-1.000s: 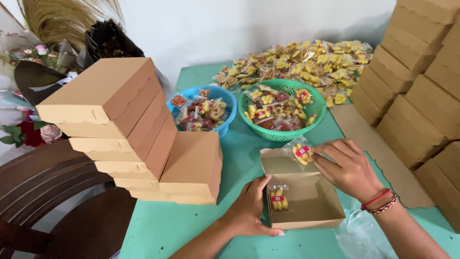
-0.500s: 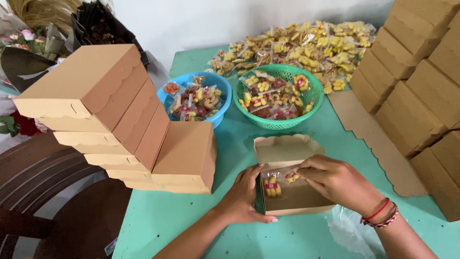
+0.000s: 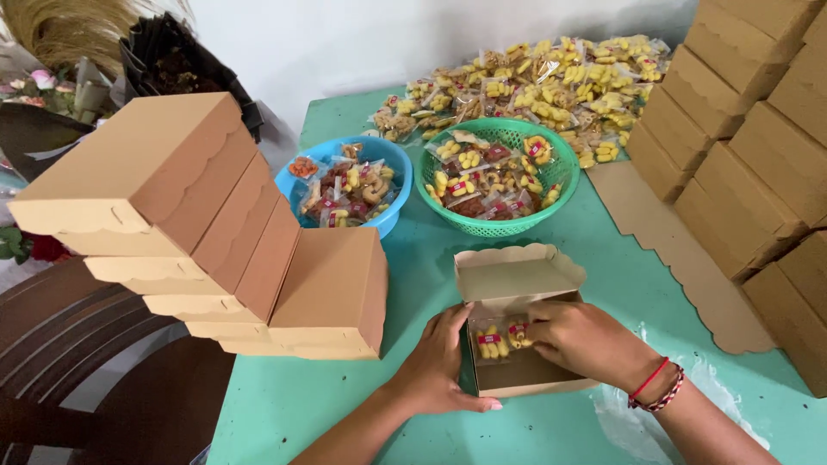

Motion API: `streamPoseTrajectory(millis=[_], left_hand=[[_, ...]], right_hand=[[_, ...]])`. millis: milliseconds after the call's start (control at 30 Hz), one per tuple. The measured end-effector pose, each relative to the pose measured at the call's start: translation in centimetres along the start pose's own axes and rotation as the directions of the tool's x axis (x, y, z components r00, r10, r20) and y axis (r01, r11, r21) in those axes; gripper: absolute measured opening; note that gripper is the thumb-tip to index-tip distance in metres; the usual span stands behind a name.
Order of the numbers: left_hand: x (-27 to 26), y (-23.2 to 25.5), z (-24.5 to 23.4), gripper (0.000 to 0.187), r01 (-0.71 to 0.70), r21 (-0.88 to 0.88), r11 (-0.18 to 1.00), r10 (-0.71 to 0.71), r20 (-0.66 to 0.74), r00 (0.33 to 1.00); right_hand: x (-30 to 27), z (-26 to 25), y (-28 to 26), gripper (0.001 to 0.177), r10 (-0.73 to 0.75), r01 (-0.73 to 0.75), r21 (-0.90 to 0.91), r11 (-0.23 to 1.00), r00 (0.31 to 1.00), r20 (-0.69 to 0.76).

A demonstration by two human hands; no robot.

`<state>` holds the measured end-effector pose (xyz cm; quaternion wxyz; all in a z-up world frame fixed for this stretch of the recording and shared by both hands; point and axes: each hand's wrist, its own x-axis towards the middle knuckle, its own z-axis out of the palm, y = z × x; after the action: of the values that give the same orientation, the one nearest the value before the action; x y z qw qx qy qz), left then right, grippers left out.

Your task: Packing small wrapped food items into cardboard boxes and closing them.

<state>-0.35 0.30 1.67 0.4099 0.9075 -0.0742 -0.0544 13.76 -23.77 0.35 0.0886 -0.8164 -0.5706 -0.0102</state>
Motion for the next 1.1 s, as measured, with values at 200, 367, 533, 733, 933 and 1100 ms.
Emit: streamPoseTrajectory(millis=[200, 367, 533, 733, 933, 1100], left_hand=[[0.1, -0.1, 0.0, 0.134, 0.015, 0.01, 1.0, -0.015, 0.023, 1.0], [0.3, -0.9, 0.4, 0.135, -0.038, 0.013, 0.999, 0.038, -0.014, 0.999], [0.0, -0.2, 0.1, 0.135, 0.027, -0.003, 1.0, -0.027, 0.026, 0.999], [0.1, -0.3, -0.1, 0.134, -0.051, 0.006, 0.999, 0.051, -0.013, 0.999], [-0.2, 0.6, -0.7, 0.134, 0.079, -0.11, 0.991, -0.071, 0.077, 0.995], [-0.4, 1.9, -1.6, 0.141, 0.239, -0.156, 0.959, -0.217, 0.143, 0.966]], right_hand=[[0.1, -0.8, -0.5, 0.006, 0.067, -0.073, 0.064, 0.995, 0.993, 0.1], [0.5, -0.6, -0.4, 0.003, 0.056, -0.069, 0.13, 0.989, 0.993, 0.101], [0.3, -1.3, -0.9, 0.01, 0.105, -0.125, 0.135, 0.983, 0.983, 0.148], [0.2, -1.7, -0.2, 0.016, 0.109, -0.112, 0.195, 0.974, 0.994, 0.024], [0.0, -2.4, -0.8, 0.021, 0.137, -0.124, 0.223, 0.967, 0.99, -0.044], [0.1, -2.2, -0.5, 0.026, 0.09, -0.063, 0.181, 0.981, 0.985, -0.146]])
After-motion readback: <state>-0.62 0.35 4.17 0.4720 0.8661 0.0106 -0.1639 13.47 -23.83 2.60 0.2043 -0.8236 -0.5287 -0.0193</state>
